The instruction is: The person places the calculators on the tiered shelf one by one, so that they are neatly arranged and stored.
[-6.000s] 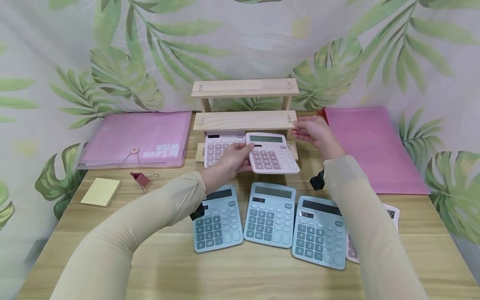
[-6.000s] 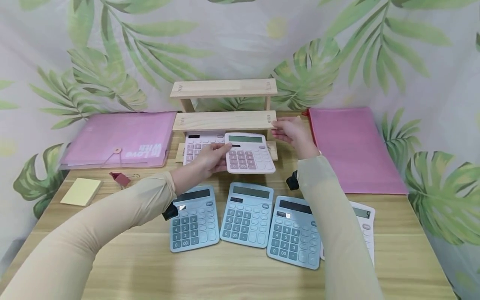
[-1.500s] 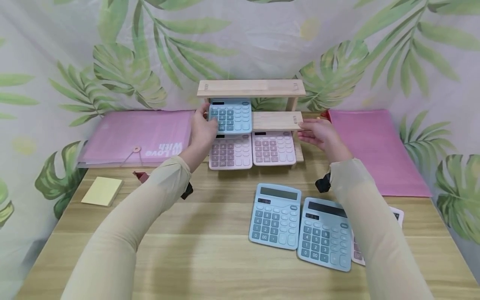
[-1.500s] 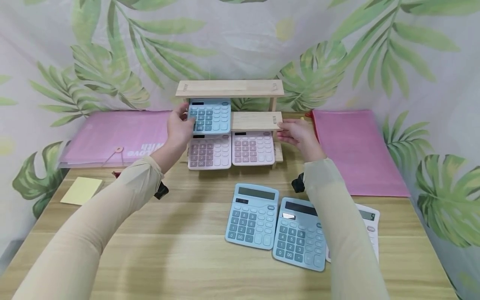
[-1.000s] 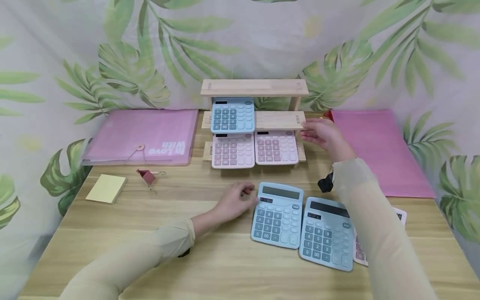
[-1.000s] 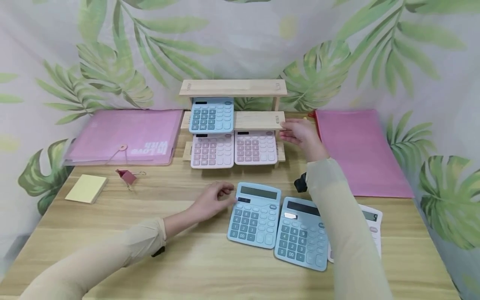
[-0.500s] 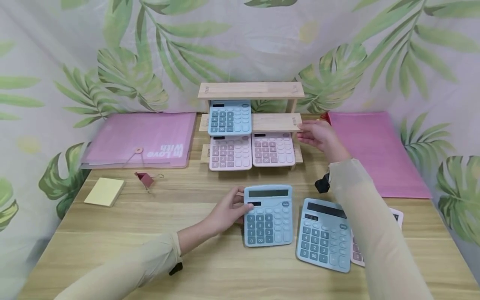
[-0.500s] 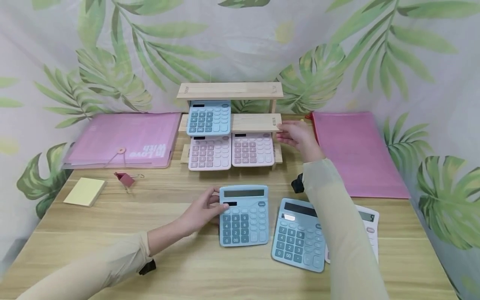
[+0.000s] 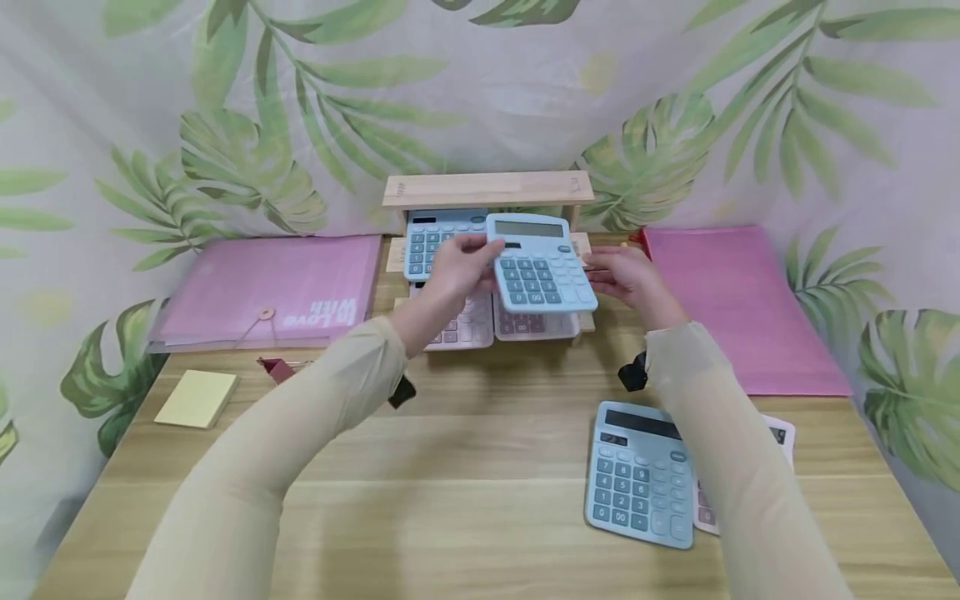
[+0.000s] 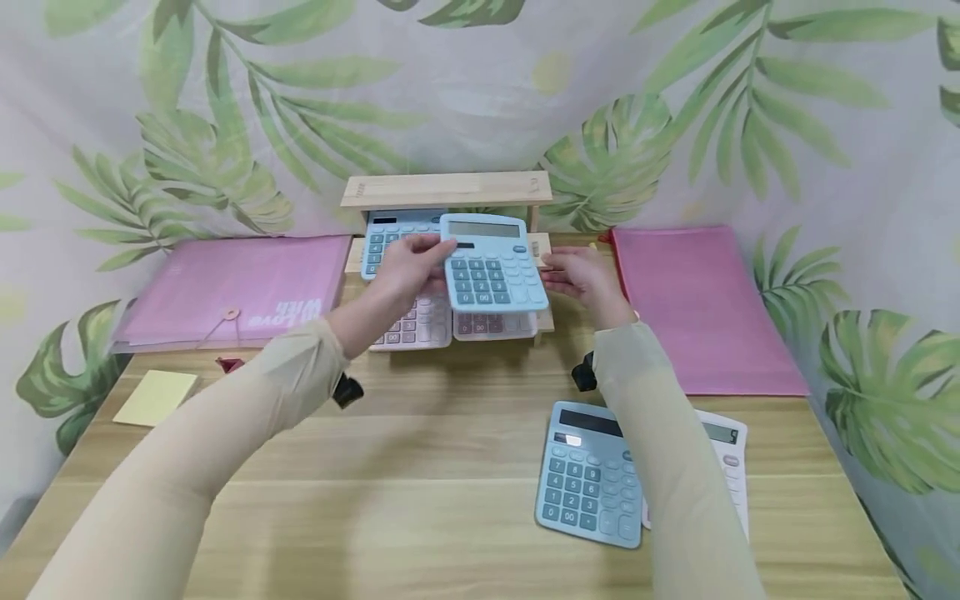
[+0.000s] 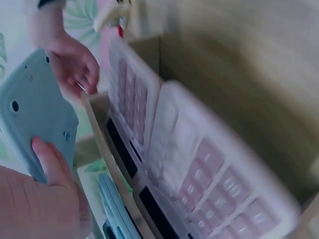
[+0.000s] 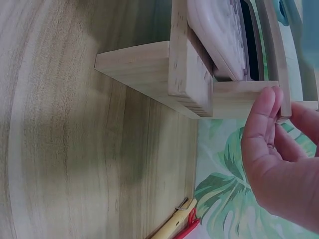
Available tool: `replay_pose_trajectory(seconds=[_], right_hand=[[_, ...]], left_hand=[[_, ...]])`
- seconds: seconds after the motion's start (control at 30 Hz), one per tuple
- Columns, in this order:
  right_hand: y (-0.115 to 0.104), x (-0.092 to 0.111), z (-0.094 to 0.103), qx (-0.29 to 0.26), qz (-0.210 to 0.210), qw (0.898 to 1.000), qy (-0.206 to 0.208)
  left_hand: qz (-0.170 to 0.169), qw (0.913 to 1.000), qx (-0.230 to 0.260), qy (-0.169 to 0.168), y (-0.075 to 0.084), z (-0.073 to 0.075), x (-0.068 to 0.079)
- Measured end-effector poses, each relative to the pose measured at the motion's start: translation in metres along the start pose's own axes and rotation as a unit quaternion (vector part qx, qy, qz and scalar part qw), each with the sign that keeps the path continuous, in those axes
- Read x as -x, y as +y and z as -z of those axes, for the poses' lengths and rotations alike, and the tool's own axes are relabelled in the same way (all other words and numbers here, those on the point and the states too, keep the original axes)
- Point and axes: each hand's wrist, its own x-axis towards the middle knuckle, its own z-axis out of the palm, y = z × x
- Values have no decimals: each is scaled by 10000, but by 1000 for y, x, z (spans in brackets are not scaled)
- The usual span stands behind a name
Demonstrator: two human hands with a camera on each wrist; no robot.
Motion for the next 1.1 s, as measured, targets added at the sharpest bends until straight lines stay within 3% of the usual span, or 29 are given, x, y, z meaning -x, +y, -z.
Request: replay_pose_trajectory(seconds=[0.17,0.43,0.57,0.87,1.1], right_hand=[[4,-6,-1,162,89,9997,150],[3,-7,-1,99,41,9996,264],[3,-6,0,133,45,9996,234],[2,-4,0,139,27,9997,210],[2,-2,1,-67,95,9999,27]], left_hand=[[-68,9995,-258,178,7,-9,-19],[-500,9943,-808,479,0,-15,-20],[-480,9921,-1038,516,0,-18,-21],[-124,9914,-1217,466,7,-19,-16],[-92,9933,-1152,39,5,-20,-1]])
